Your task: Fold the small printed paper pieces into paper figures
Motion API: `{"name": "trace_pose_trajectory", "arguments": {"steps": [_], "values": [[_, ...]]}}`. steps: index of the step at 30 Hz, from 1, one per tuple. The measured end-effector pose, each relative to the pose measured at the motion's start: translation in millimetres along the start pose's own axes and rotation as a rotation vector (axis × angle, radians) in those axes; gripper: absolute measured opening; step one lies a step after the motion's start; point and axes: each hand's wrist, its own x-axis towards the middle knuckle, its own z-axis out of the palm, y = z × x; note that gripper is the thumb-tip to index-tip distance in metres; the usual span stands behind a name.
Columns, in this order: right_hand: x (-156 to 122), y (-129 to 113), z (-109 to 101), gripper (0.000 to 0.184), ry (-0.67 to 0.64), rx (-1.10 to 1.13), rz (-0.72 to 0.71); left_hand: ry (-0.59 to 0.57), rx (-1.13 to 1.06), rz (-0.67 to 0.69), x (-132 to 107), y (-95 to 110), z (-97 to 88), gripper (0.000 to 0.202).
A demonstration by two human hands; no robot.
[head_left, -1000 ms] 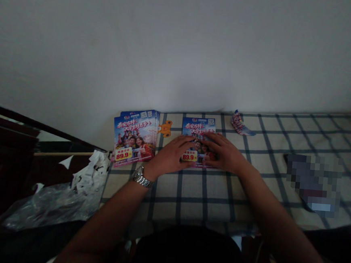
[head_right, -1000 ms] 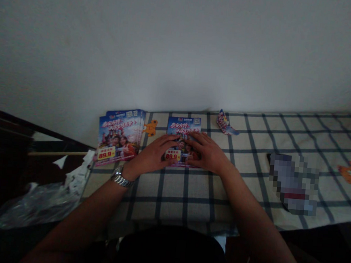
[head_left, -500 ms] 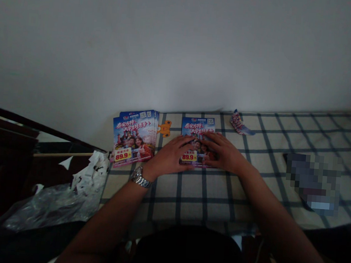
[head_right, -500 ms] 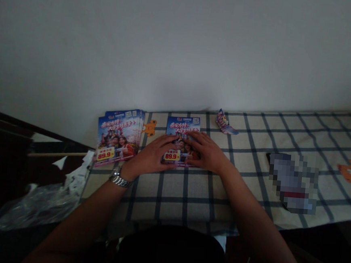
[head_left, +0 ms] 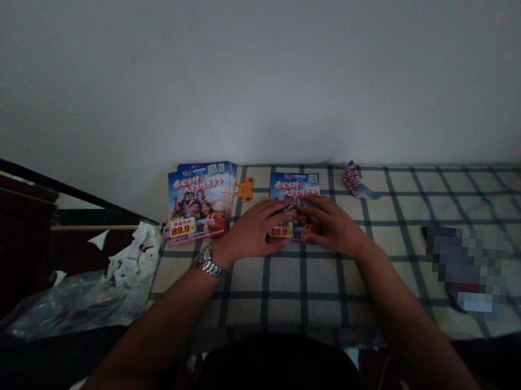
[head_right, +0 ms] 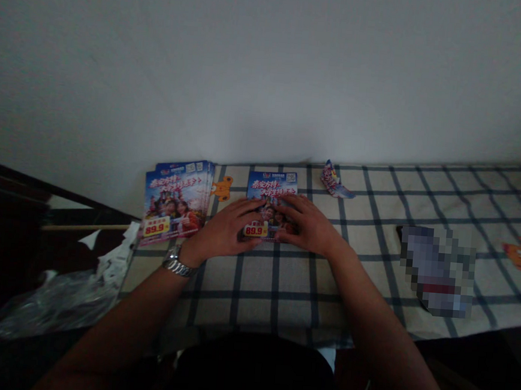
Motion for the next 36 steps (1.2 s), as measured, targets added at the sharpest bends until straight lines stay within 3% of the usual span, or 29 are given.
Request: {"name": "trace_pose_trajectory", "arguments": {"steps": [4,9,20,25,36], "values": [[-2,0,-3,0.057,0.047,0.048,0.008,0.031,0.017,-0.006,1,-2,2.9,0.044],[-5,0,-4,0.056,0.066,0.084,-0.004,0.064,0.024,-0.038,5,-2,3.3,0.022],[1,-5,-4,0.017,0.064,0.009,-0.024,0.071,0.009,-0.054,4,-3,2.1,0.025],[0,-7,-4,0.016,0.088,0.003,0.014,0.1,0.007,-0.034,3,-1,0.9,0.037],[0,-13,-9,0.021,0.103,0.102,0.076,0.148,0.02,-0.075,2,-11,6.9,0.025]]}}
